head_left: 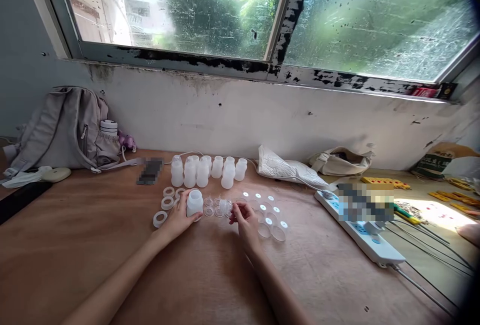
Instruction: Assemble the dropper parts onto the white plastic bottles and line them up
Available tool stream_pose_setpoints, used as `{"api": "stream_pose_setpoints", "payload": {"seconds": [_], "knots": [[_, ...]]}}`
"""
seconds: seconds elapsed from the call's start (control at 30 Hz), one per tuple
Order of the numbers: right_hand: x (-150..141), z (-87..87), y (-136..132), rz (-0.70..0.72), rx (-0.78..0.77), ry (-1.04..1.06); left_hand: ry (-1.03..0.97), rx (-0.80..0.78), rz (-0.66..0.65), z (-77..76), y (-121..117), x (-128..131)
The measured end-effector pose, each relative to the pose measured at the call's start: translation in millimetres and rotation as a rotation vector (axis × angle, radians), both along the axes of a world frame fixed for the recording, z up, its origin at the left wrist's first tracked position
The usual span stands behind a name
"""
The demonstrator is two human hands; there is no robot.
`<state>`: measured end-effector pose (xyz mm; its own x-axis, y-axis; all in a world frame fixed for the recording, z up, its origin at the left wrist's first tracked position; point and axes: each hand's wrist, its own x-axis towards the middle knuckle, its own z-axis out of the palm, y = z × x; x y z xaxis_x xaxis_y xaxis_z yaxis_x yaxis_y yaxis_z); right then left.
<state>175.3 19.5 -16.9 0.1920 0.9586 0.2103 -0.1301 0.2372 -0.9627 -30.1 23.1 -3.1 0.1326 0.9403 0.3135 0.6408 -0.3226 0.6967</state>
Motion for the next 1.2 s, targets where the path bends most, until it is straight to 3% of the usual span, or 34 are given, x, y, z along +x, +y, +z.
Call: {"api": "stream_pose_setpoints", "payload": {"seconds": [0.1, 0.23, 0.4, 0.57, 1.2], "knots": [[-1, 3.4, -3, 0.027, -0.006, 0.003, -0.066, 0.09, 0.03, -3.7, -4, 8], [-7, 11.7, -11, 0.079, 0.012, -0.004, 0.0, 0.245, -0.026, 1.8, -16, 7], [-13, 13.3, -15, 0.119, 0.029, -0.038, 0.007, 0.126, -0.136, 4.7, -20, -3], [-13, 8.5, -12, 0.126, 0.016, -0.062, 0.061, 0.144, -0.274, 7.3, -17, -8], [-9, 16.1, -16, 0.21, -0.025, -0.189, 0.074, 0.044, -0.342, 16.9, -19, -20]]}}
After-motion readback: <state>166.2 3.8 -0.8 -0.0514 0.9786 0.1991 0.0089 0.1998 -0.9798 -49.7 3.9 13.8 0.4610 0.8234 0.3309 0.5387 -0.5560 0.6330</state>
